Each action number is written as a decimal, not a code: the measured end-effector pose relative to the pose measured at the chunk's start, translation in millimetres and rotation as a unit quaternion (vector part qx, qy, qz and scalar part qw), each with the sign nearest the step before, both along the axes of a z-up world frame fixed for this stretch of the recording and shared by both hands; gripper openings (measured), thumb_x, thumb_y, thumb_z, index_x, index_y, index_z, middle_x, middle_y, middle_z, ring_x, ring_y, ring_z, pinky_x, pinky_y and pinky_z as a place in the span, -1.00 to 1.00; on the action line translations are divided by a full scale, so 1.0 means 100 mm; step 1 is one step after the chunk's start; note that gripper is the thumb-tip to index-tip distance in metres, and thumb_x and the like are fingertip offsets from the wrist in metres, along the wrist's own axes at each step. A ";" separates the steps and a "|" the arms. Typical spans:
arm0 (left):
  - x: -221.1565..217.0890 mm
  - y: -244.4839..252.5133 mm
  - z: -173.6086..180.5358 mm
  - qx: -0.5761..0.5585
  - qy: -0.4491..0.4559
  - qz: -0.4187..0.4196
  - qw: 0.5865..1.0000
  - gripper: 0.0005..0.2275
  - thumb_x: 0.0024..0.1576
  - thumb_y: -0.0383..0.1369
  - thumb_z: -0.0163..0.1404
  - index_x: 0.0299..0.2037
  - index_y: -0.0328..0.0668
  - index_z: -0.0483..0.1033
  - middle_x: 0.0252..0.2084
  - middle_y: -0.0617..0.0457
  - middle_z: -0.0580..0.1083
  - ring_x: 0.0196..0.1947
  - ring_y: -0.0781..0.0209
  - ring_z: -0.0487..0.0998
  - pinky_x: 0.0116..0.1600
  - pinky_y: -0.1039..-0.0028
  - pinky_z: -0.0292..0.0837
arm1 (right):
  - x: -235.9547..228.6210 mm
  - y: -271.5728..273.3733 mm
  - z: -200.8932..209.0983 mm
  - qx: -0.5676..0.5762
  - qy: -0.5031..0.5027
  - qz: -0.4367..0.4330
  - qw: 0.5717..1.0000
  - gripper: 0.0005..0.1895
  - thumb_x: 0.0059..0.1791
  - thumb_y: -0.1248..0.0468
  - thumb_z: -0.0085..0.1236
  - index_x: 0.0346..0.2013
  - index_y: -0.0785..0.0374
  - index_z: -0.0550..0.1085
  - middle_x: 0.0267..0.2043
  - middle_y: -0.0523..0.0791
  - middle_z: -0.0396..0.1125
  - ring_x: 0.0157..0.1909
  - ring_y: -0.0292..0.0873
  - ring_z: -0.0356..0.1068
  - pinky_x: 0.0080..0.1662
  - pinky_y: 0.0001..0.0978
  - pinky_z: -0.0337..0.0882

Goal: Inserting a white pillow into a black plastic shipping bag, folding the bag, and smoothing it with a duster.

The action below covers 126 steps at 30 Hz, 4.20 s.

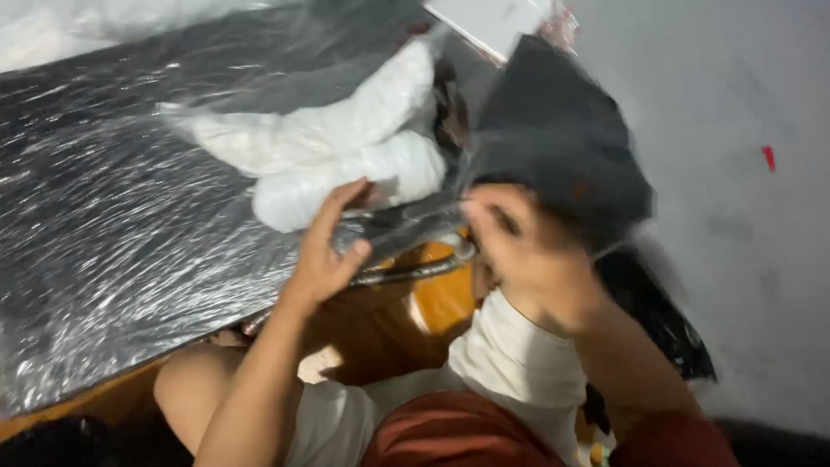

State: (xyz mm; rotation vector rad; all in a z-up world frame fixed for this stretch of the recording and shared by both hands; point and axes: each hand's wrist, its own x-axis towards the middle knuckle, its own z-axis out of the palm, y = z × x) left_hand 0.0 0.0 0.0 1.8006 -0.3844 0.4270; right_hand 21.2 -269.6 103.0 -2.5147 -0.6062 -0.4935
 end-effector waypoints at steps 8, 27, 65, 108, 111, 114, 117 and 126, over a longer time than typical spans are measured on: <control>-0.05 0.35 -0.05 -0.129 0.037 0.108 0.985 -0.46 0.26 -0.20 0.07 0.31 -0.29 0.10 0.25 -0.24 0.26 0.26 -0.02 0.33 0.32 0.11 0.27 | 0.47 1.41 -0.47 -0.084 -0.028 0.343 0.935 -0.83 0.02 0.09 0.07 -0.15 0.01 0.47 -0.09 -0.05 0.46 0.01 0.10 0.46 0.08 0.06 0.35; -0.01 1.10 -0.10 -0.281 0.150 0.408 0.856 -0.91 0.16 -0.42 0.04 -0.19 -0.11 0.58 -0.42 0.20 0.40 -0.38 0.38 0.40 -0.27 0.57 0.40 | 1.51 0.60 -1.16 0.092 -0.071 0.102 0.988 -0.80 -0.03 0.22 0.48 -0.17 0.14 0.62 -0.38 -0.27 0.35 -0.39 -0.30 0.41 -0.22 -0.48 0.40; -0.43 0.46 0.40 0.264 -0.062 0.169 0.948 -0.28 -0.02 0.16 0.16 0.19 -0.29 0.44 0.02 -0.16 0.46 0.06 -0.16 0.47 0.22 0.05 0.32 | 0.82 1.35 -0.80 0.523 0.341 0.134 0.770 -0.85 0.04 0.33 0.27 -0.15 0.23 0.47 -0.30 -0.18 0.45 -0.23 -0.31 0.46 -0.12 -0.51 0.49; -0.32 1.74 0.13 0.132 -0.193 0.562 0.794 -0.66 0.02 -0.49 0.11 -0.07 -0.28 0.22 -0.22 -0.24 0.39 -0.23 -0.38 0.51 -0.09 0.11 0.45 | 1.26 1.63 -0.72 -0.408 -0.009 0.228 0.884 0.53 -0.39 -0.40 0.41 0.57 0.29 -0.13 0.51 0.39 -0.14 0.57 0.44 -0.34 0.44 0.34 -0.50; -0.29 1.79 0.08 0.137 -0.154 0.522 0.828 -0.63 -0.01 -0.52 0.01 0.00 -0.35 0.22 -0.14 -0.36 0.37 -0.14 -0.56 0.47 -0.03 -0.13 0.42 | 1.40 1.54 -0.72 -0.354 -0.067 0.257 0.897 0.50 -0.46 -0.43 0.37 0.55 0.26 0.02 0.41 0.33 0.08 0.50 0.41 -0.04 0.42 0.42 -0.29; -0.26 1.81 0.13 0.160 -0.093 0.509 0.841 -0.57 -0.04 -0.60 0.00 0.07 -0.42 0.24 -0.10 -0.36 0.38 -0.07 -0.53 0.47 0.02 -0.16 0.43 | 1.53 1.47 -0.79 -0.301 -0.075 0.261 0.914 0.47 -0.48 -0.49 0.32 0.50 0.29 0.15 0.35 0.30 0.17 0.43 0.37 0.09 0.37 0.51 -0.22; -0.20 1.86 0.11 0.224 -0.080 0.489 0.839 -0.58 -0.11 -0.67 0.09 0.01 -0.38 0.35 -0.16 -0.21 0.34 -0.11 -0.35 0.42 0.03 -0.02 0.39 | 1.51 1.37 -0.61 -0.278 0.013 0.230 0.932 0.46 -0.43 -0.53 0.29 0.47 0.38 0.16 0.32 0.30 0.19 0.40 0.32 0.11 0.37 0.44 -0.12; -0.14 1.85 -0.07 0.273 -0.001 0.626 0.731 -0.77 -0.05 -0.52 0.21 -0.24 -0.03 0.51 -0.12 -0.04 0.30 -0.09 -0.13 0.37 -0.05 0.15 0.31 | 1.25 0.68 -0.08 -0.188 0.221 0.144 0.946 0.45 -0.47 -0.23 0.52 0.52 0.30 0.05 0.37 0.31 0.14 0.45 0.33 0.08 0.44 0.17 -0.01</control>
